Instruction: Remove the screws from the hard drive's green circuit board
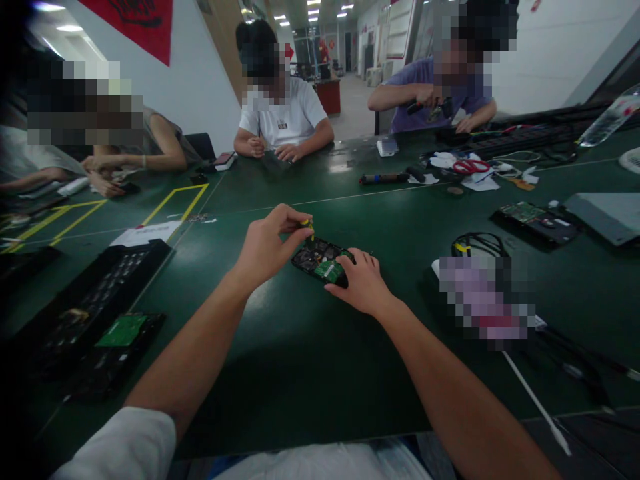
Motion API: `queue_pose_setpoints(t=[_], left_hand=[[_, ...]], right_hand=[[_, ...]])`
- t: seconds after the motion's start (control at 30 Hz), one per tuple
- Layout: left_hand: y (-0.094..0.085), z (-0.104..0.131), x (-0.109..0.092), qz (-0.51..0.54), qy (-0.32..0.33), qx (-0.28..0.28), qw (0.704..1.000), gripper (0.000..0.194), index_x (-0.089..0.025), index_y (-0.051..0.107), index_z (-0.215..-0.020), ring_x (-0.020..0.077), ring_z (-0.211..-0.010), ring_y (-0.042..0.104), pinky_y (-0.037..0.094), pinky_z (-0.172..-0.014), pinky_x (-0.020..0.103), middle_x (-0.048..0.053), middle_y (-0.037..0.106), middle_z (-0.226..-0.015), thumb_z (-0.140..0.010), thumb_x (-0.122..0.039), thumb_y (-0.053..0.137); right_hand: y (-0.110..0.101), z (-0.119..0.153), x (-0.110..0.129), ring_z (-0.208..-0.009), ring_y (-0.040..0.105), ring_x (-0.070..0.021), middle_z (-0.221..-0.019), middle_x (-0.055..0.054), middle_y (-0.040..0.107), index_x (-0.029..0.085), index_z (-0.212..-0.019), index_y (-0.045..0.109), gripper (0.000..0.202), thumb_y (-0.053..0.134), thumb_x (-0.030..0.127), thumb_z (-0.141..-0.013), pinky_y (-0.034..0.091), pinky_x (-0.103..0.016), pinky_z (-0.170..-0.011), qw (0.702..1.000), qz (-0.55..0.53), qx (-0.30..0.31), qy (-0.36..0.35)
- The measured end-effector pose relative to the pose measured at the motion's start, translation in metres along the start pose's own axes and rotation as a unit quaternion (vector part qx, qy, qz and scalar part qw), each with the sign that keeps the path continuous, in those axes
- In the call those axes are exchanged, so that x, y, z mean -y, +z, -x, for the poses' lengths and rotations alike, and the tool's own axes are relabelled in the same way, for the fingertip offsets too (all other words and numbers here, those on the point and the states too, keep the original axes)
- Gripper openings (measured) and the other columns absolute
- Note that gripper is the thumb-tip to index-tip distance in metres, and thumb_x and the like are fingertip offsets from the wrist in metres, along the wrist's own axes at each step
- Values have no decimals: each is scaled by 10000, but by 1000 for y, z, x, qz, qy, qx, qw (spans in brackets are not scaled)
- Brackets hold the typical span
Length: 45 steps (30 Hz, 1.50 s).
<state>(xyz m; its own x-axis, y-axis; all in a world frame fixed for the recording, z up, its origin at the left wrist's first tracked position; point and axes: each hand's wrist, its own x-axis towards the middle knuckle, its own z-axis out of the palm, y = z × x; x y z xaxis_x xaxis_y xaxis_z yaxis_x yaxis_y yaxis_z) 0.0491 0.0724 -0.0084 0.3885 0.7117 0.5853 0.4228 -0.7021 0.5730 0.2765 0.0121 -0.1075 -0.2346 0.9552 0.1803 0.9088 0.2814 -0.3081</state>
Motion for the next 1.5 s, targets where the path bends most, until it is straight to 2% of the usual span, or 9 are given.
queue_pose_setpoints(t=[0.17,0.33,0.57,0.7,0.93,1.2,1.5], left_hand=[[9,1,0,63,-12,-14,998,204,-218,614,-1075,188,-1010,749,648,-931,363,57,728,-1136,-925,-210,751],[5,-1,-1,-11,-3,-39,999,169,-226,643,-1051,190,-1020,707,656,-818,315,51,681,-1131,-911,-179,726],[-5,-3,3,-79,-1,-6,997,208,-225,628,-1112,199,-933,736,615,-872,364,46,743,-1048,-931,-135,675],[-3,-1,-1,-56,-9,-10,998,192,-217,630,-1090,181,-877,734,614,-828,332,33,733,-1004,-929,-187,728],[0,-1,-3,-42,2,-35,998,183,-227,658,-1071,161,-909,712,629,-822,314,51,664,-1147,-921,-140,717],[-4,-2,2,-67,6,-13,998,213,-236,660,-1104,204,-980,748,621,-892,367,46,754,-1101,-935,-107,667],[0,-1,4,4,2,-16,1000,218,-204,609,-1026,199,-973,747,642,-904,381,70,746,-1140,-895,-204,782]], right_hand=[[0,0,1,-1450,441,-426,-1558,-194,467,239,-1430,566,692,664,675,-901,374,-625,-1170,1000,-3,-4,5],[3,0,-2,-1456,438,-420,-1555,-176,472,260,-1444,568,709,640,712,-903,370,-628,-1176,1000,-9,-7,2],[0,-1,1,-1451,440,-436,-1559,-204,472,224,-1432,577,708,662,684,-901,364,-639,-1177,1000,-8,-3,2],[-2,-1,3,-1449,441,-435,-1562,-211,464,212,-1431,574,706,658,676,-906,381,-637,-1165,1000,-6,-1,4],[0,-1,2,-1455,439,-432,-1556,-197,468,233,-1430,571,704,637,700,-907,372,-646,-1173,1000,-5,-4,4],[-1,-1,3,-1451,445,-431,-1555,-200,478,226,-1418,585,699,627,704,-910,367,-645,-1172,1000,0,-7,2],[2,-3,-2,-1442,458,-424,-1554,-201,491,232,-1434,576,668,611,673,-934,362,-643,-1161,1000,3,-23,-4]])
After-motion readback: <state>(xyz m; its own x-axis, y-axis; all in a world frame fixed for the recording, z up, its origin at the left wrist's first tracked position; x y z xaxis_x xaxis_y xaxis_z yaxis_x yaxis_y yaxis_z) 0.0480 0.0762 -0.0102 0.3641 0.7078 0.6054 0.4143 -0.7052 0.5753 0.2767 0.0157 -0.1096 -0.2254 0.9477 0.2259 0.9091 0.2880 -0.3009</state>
